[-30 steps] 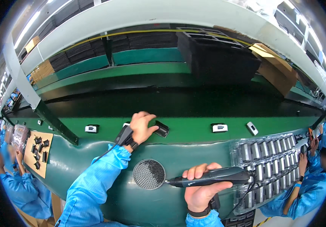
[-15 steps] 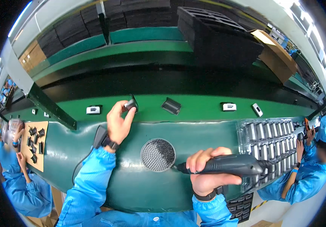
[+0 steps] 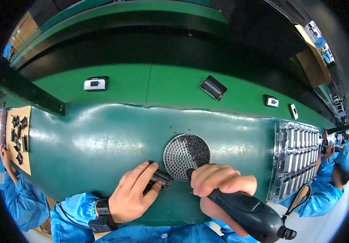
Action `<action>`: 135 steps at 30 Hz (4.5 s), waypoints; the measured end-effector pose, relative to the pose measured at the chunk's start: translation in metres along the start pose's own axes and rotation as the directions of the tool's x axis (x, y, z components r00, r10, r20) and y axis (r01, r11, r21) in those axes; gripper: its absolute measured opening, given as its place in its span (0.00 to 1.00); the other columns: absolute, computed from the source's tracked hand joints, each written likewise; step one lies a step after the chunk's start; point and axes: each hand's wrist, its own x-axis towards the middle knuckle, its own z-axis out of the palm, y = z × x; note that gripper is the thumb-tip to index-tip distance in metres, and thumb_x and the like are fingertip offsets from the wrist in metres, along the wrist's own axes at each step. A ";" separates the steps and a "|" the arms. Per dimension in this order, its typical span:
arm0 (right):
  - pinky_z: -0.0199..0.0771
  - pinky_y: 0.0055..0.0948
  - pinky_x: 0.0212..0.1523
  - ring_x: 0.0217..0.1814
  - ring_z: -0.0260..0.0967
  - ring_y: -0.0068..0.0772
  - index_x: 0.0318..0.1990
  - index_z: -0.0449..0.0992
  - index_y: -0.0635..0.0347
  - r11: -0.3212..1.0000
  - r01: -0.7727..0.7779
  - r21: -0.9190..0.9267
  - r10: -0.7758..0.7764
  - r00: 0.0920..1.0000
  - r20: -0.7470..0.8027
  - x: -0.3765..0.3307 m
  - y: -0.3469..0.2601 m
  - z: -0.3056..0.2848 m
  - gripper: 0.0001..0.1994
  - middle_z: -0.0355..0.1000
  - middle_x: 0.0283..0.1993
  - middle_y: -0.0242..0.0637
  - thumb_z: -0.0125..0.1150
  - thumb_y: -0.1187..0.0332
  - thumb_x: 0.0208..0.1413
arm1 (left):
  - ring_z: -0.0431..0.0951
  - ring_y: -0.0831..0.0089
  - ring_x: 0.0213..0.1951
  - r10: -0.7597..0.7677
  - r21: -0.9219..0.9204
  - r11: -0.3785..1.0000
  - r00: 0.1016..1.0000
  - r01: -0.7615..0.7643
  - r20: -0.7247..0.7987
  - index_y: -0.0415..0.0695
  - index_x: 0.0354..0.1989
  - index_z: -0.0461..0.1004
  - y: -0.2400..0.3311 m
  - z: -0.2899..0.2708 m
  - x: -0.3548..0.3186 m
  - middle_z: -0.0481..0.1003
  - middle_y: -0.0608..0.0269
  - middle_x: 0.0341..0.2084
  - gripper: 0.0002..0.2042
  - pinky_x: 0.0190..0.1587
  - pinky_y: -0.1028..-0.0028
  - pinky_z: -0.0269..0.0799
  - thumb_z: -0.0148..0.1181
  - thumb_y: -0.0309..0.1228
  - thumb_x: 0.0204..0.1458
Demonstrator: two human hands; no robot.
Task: Assembling plastic components using an electric screwdriver on a production line.
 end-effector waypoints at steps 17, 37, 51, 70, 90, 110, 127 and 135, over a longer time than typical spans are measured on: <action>0.68 0.38 0.23 0.24 0.67 0.37 0.52 0.64 0.58 0.985 -0.169 -0.041 0.169 0.986 0.009 -0.014 0.047 -0.023 0.40 0.69 0.30 0.41 0.61 0.27 0.52 | 0.74 0.60 0.47 0.005 -0.176 0.984 0.999 0.001 0.033 0.40 0.43 0.84 -0.034 0.049 -0.010 0.76 0.55 0.46 0.14 0.45 0.67 0.75 0.66 0.28 0.46; 0.69 0.38 0.25 0.27 0.68 0.37 0.54 0.64 0.57 0.984 -0.177 -0.034 0.178 0.984 0.022 -0.018 0.050 -0.029 0.41 0.68 0.32 0.41 0.60 0.27 0.53 | 0.73 0.60 0.49 0.014 -0.169 0.986 1.000 -0.011 0.016 0.34 0.45 0.82 -0.030 0.060 -0.016 0.75 0.53 0.48 0.15 0.47 0.70 0.77 0.64 0.27 0.49; 0.70 0.37 0.23 0.24 0.68 0.37 0.51 0.64 0.57 0.983 -0.183 -0.015 0.182 0.982 -0.045 -0.016 0.031 -0.021 0.44 0.70 0.30 0.41 0.60 0.23 0.46 | 0.75 0.57 0.48 0.008 -0.216 0.976 1.000 -0.012 -0.017 0.40 0.46 0.83 -0.009 0.052 -0.008 0.74 0.49 0.50 0.16 0.48 0.66 0.77 0.68 0.29 0.47; 0.72 0.33 0.23 0.19 0.65 0.32 0.45 0.62 0.59 0.957 -0.230 -0.174 0.181 0.948 -0.261 0.046 -0.019 -0.098 0.50 0.66 0.21 0.38 0.48 0.14 0.38 | 0.74 0.56 0.50 0.096 -0.209 0.974 0.995 -0.090 0.020 0.42 0.49 0.81 0.029 0.032 0.067 0.74 0.54 0.49 0.21 0.49 0.62 0.77 0.74 0.32 0.45; 0.69 0.40 0.21 0.21 0.66 0.38 0.52 0.62 0.55 0.992 -0.126 -0.004 0.125 0.985 -0.117 0.019 -0.010 -0.091 0.37 0.69 0.29 0.41 0.56 0.28 0.56 | 0.75 0.54 0.56 0.093 -0.052 0.994 0.996 -0.094 -0.017 0.42 0.44 0.83 -0.011 0.082 0.063 0.76 0.57 0.56 0.16 0.53 0.61 0.71 0.70 0.31 0.45; 0.73 0.37 0.21 0.21 0.69 0.35 0.49 0.62 0.57 0.985 -0.171 -0.032 0.170 0.984 -0.053 -0.018 0.027 -0.085 0.34 0.70 0.26 0.39 0.57 0.32 0.59 | 0.76 0.56 0.55 0.049 -0.059 0.997 0.999 -0.050 -0.011 0.44 0.41 0.85 -0.021 0.103 0.060 0.78 0.60 0.54 0.13 0.51 0.62 0.71 0.70 0.32 0.47; 0.75 0.38 0.22 0.21 0.71 0.36 0.48 0.64 0.57 0.964 -0.255 -0.076 0.254 0.967 -0.030 -0.019 0.025 -0.082 0.33 0.73 0.27 0.41 0.61 0.34 0.58 | 0.74 0.56 0.57 0.035 -0.066 0.997 0.999 -0.034 0.015 0.44 0.42 0.85 -0.022 0.104 0.057 0.77 0.61 0.55 0.14 0.53 0.62 0.70 0.70 0.33 0.46; 0.76 0.36 0.21 0.21 0.70 0.34 0.48 0.64 0.57 0.985 -0.158 -0.067 0.154 0.987 -0.054 -0.023 0.026 -0.074 0.32 0.72 0.26 0.39 0.59 0.34 0.60 | 0.73 0.54 0.58 0.029 -0.091 0.995 1.000 -0.029 0.004 0.44 0.42 0.84 -0.020 0.102 0.056 0.75 0.58 0.58 0.17 0.54 0.59 0.70 0.72 0.36 0.43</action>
